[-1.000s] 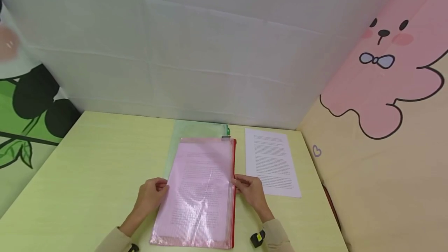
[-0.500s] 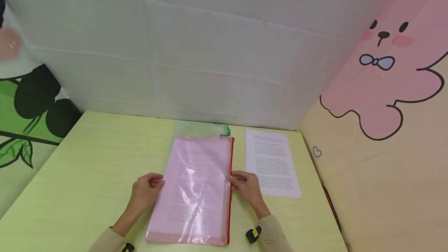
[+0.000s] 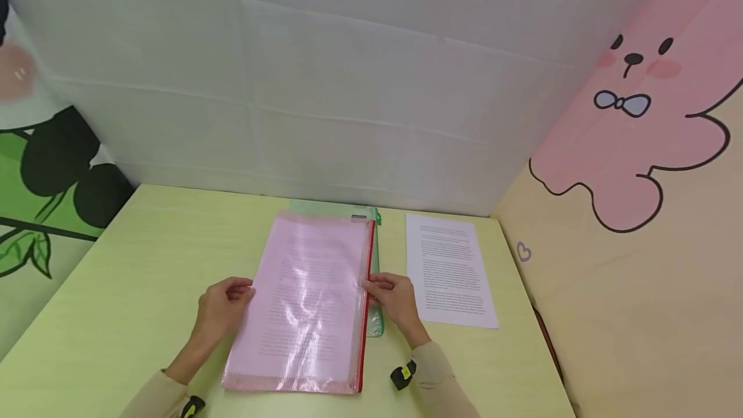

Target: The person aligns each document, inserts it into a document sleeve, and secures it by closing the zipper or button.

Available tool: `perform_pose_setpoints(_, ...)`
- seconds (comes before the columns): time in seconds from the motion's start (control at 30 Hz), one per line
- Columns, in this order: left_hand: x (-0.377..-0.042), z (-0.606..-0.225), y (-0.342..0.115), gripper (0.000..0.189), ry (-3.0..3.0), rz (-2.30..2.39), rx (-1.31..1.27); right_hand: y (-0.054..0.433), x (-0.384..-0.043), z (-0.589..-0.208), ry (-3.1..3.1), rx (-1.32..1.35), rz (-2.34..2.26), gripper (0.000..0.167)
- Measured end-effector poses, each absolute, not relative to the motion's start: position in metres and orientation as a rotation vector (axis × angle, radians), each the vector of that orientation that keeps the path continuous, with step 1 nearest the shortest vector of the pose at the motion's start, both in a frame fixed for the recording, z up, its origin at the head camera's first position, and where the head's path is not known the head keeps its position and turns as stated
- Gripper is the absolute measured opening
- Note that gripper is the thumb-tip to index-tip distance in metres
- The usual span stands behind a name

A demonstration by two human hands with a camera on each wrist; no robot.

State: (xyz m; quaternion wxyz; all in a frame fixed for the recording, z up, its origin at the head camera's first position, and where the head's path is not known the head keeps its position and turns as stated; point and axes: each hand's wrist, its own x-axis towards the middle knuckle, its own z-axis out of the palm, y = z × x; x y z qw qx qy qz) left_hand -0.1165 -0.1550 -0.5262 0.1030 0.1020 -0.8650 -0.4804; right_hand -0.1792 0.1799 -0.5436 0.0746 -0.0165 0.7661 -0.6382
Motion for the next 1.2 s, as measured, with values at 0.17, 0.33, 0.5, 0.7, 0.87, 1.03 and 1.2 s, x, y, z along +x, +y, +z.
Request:
perform_pose_setpoints(0.17,-0.119,-0.522,-0.165,0.014,-2.544,-1.403,0.307,0.168,-0.184,-0.540,2.296,-0.057,-1.915,0.028)
perform_pose_setpoints(0.33,-0.120,-0.521,-0.176,0.015,-2.534,-1.361,0.318,0.156,-0.190,-0.540,2.295,-0.100,-1.921,0.029)
perform_pose_setpoints(0.5,-0.121,-0.520,-0.186,0.015,-2.522,-1.333,0.342,0.143,-0.196,-0.539,2.339,-0.126,-1.889,0.028)
perform_pose_setpoints(0.7,-0.123,-0.518,-0.199,0.015,-2.512,-1.308,0.389,0.128,-0.206,-0.536,2.357,-0.163,-1.865,0.028)
perform_pose_setpoints(0.87,-0.125,-0.516,-0.212,0.016,-2.508,-1.286,0.399,0.114,-0.214,-0.537,2.305,-0.169,-1.898,0.027)
perform_pose_setpoints(1.03,-0.128,-0.514,-0.224,0.016,-2.499,-1.245,0.403,0.100,-0.222,-0.537,2.303,-0.179,-1.886,0.024)
perform_pose_setpoints(1.2,-0.131,-0.513,-0.236,0.017,-2.499,-1.222,0.424,0.085,-0.227,-0.536,2.305,-0.196,-1.871,0.024)
